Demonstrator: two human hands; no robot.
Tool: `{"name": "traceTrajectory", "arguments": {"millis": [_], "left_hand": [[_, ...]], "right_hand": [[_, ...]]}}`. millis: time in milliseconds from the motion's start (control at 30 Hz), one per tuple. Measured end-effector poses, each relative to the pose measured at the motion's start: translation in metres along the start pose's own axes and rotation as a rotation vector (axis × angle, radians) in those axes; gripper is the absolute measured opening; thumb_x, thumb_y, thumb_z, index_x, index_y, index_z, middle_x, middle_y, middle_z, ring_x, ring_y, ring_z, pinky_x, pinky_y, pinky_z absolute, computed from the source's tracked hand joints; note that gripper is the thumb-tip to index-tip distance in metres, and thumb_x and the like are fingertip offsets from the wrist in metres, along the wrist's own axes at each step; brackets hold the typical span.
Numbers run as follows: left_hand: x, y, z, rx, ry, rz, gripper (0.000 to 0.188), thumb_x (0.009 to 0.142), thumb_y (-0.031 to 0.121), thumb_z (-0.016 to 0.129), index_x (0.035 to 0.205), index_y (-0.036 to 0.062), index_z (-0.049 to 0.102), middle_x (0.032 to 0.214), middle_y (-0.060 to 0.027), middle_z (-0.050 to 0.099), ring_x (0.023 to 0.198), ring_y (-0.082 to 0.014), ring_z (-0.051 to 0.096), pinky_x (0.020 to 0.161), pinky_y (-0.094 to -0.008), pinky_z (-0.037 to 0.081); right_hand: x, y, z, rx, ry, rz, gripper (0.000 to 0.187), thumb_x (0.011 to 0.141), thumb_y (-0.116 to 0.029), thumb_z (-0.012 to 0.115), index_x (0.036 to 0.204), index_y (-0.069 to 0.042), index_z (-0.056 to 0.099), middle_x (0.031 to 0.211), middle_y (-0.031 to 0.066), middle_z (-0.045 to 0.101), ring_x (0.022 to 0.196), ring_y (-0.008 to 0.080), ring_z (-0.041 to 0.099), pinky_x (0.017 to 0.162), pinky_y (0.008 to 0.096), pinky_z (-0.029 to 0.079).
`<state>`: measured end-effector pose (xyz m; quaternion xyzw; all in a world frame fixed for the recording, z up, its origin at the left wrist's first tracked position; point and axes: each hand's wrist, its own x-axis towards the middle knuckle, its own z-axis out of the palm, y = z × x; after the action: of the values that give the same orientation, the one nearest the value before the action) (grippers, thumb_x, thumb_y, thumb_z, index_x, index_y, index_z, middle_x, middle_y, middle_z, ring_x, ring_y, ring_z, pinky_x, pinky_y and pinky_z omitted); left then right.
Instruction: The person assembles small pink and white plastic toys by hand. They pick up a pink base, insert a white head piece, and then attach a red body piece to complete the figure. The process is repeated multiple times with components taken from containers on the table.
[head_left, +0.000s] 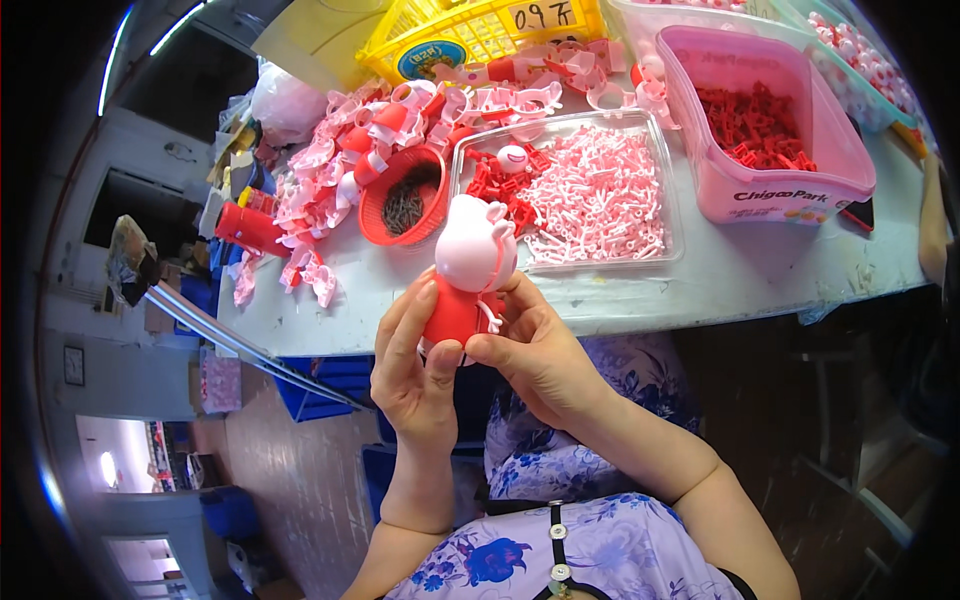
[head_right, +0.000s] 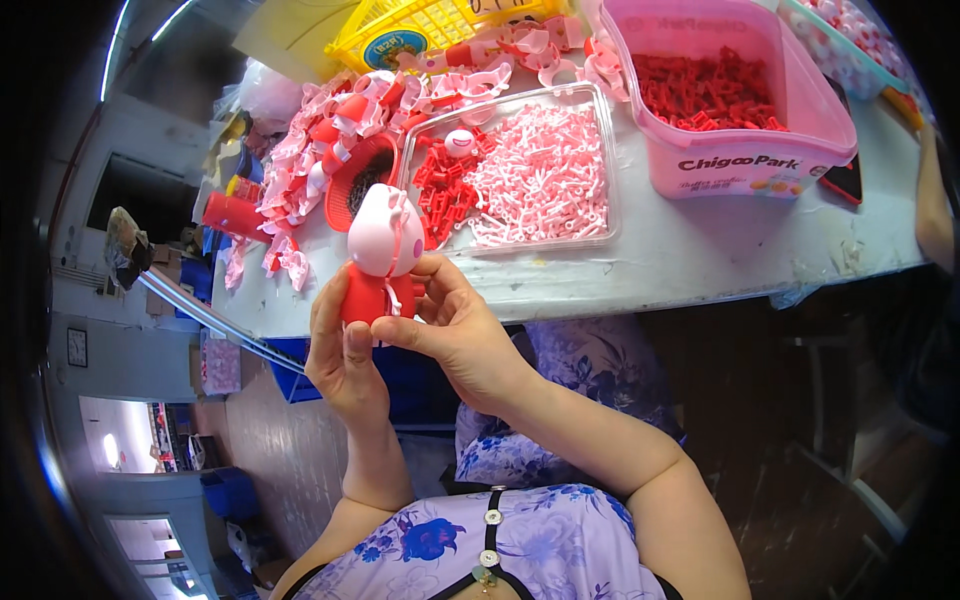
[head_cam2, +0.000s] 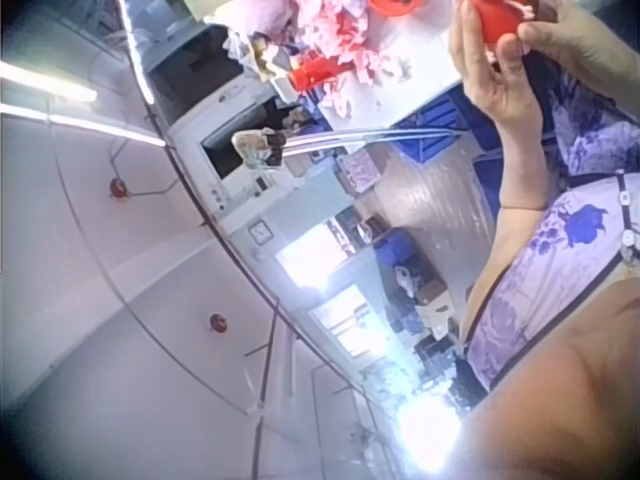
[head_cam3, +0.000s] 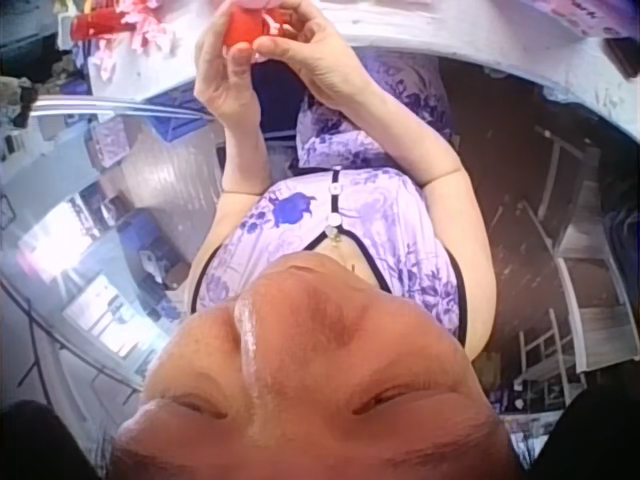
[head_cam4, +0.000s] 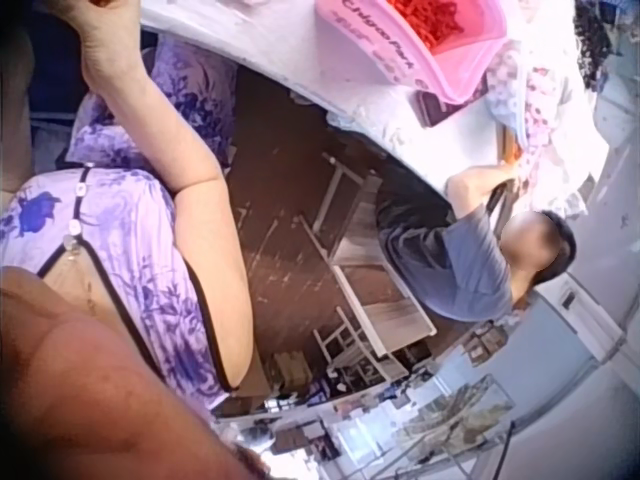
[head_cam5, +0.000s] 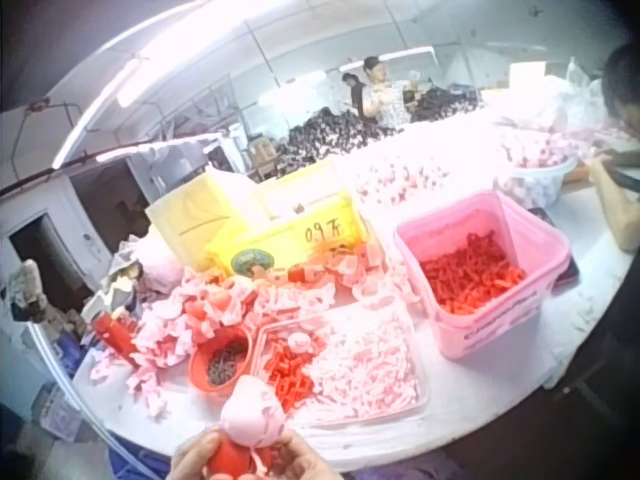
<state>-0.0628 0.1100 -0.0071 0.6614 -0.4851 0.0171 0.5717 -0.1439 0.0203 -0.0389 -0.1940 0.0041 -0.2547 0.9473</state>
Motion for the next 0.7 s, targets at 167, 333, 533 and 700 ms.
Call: {"name": "traceTrajectory", "arguments": {"millis": [167, 333, 533, 700], "left_hand": [[-0.001, 0.000, 0.004, 0.017, 0.006, 0.040, 0.048, 0.092, 0.033, 0.059, 0.127, -0.0008, 0.054, 0.128, -0.0152, 0.053, 0.118, -0.0251, 0.051, 0.100, -0.0383, 0.042], [-0.001, 0.001, 0.007, 0.032, 0.000, 0.070, 0.044, 0.092, 0.026, 0.060, 0.127, -0.0003, 0.054, 0.129, -0.0168, 0.052, 0.122, -0.0280, 0.050, 0.101, -0.0387, 0.042], [0.008, 0.009, -0.001, 0.011, -0.103, 0.052, 0.041, 0.091, 0.024, 0.062, 0.123, -0.0004, 0.058, 0.126, -0.0172, 0.054, 0.117, -0.0277, 0.054, 0.098, -0.0371, 0.044], [0.010, 0.006, 0.005, 0.097, -0.094, 0.089, 0.040, 0.090, 0.024, 0.063, 0.122, 0.0006, 0.059, 0.125, -0.0175, 0.055, 0.115, -0.0277, 0.055, 0.097, -0.0363, 0.044]], "right_hand": [[0.000, 0.000, -0.001, 0.045, -0.014, -0.002, 0.052, 0.079, -0.003, 0.073, 0.123, -0.007, 0.046, 0.121, 0.0055, 0.052, 0.111, 0.0139, 0.052, 0.097, 0.0305, 0.044], [-0.002, -0.002, 0.000, 0.049, 0.007, -0.024, 0.051, 0.079, -0.002, 0.073, 0.122, -0.008, 0.046, 0.122, 0.0050, 0.052, 0.111, 0.0141, 0.052, 0.097, 0.0303, 0.045], [-0.002, -0.005, -0.004, -0.019, -0.006, -0.047, 0.052, 0.078, -0.003, 0.075, 0.121, -0.008, 0.046, 0.121, 0.0041, 0.052, 0.111, 0.0142, 0.052, 0.094, 0.0299, 0.047], [-0.002, -0.009, -0.001, 0.014, 0.015, -0.054, 0.052, 0.079, -0.004, 0.073, 0.122, -0.008, 0.045, 0.122, 0.0053, 0.052, 0.112, 0.0149, 0.052, 0.096, 0.0307, 0.046]]}}
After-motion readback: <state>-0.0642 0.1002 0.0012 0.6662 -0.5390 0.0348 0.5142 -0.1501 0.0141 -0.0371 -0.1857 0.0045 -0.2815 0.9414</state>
